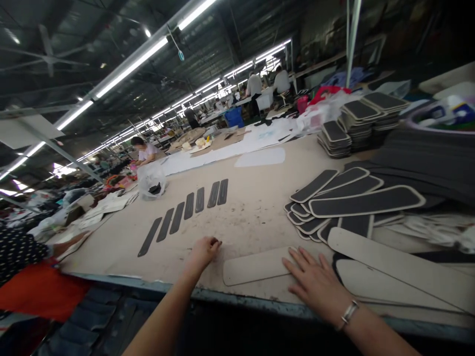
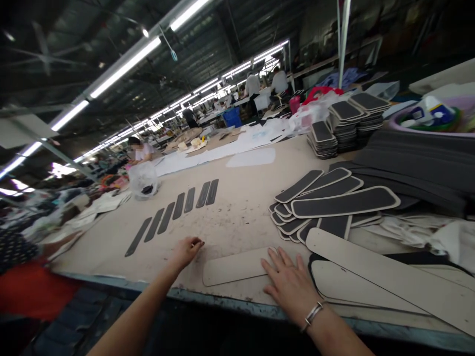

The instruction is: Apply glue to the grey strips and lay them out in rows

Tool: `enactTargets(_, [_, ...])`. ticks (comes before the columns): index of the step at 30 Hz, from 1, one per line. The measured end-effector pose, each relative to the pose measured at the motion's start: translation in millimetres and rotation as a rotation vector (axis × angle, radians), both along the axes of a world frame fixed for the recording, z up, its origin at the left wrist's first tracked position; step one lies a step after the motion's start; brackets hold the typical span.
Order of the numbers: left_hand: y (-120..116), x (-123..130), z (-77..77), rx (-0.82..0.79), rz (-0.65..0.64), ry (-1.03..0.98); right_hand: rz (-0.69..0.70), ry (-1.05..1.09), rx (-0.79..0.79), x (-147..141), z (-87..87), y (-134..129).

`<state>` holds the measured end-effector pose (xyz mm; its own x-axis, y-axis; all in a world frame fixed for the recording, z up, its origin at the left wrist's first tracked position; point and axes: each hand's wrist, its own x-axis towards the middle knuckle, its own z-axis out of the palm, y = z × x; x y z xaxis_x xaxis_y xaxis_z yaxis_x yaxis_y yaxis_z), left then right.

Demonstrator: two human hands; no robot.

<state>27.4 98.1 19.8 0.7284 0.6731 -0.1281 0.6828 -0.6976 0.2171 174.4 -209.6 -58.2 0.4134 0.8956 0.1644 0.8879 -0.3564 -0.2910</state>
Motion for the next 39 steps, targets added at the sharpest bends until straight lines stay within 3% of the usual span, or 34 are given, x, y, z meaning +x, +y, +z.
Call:
enactTargets(6, [73, 80, 3.6, 0.271, -0.006, 0.079, -0.015, -0.03, 0.039, 1, -6.2, 4])
enactTargets(10, [100, 127, -9.5, 0.343, -0.032, 0.176, -0.037, 0.006, 0.014, 2, 4.4, 7])
enactTargets(13, [112, 148, -20.5, 0.371, -0.064, 0.241, -0.056, 0.034, 0.022, 2, 12.6, 11])
enactTargets(18, [123, 161, -32.4, 0.411, -0.114, 0.284, -0.073, 0.025, 0.066, 0, 16.4, 12])
enactTargets(23, [121, 163, -34.2, 0.448, -0.143, 0.231, -0.079, 0.053, 0.102, 1, 18.3, 10])
enactTargets(27, [104, 157, -22.7, 0.473, -0.129, 0.089, -0.095, 0.113, 0.21, 3, 21.7, 9])
enactTargets(30, [77, 139, -2.7, 0.482, -0.148, -0.043, -0.11, 0.218, 0.323, 5, 26.3, 9])
enactTargets(32, [53, 117, 14.6, 0.393, -0.155, -0.227, -0.142, 0.313, 0.413, 8, 30.0, 10])
enactTargets(33, [39, 103, 23.7, 0.27, -0.159, -0.364, -0.167, 0.37, 0.462, 10, 31.7, 11])
enactTargets(37, [-17, 43, 54.1, -0.55, -0.22, -0.806, -0.316, 0.663, 0.602, 20, 35.4, 15])
enactTargets(39, [-40, 18, 61.8, -0.8, -0.206, -0.896, -0.408, 0.782, 0.586, 25, 34.6, 16])
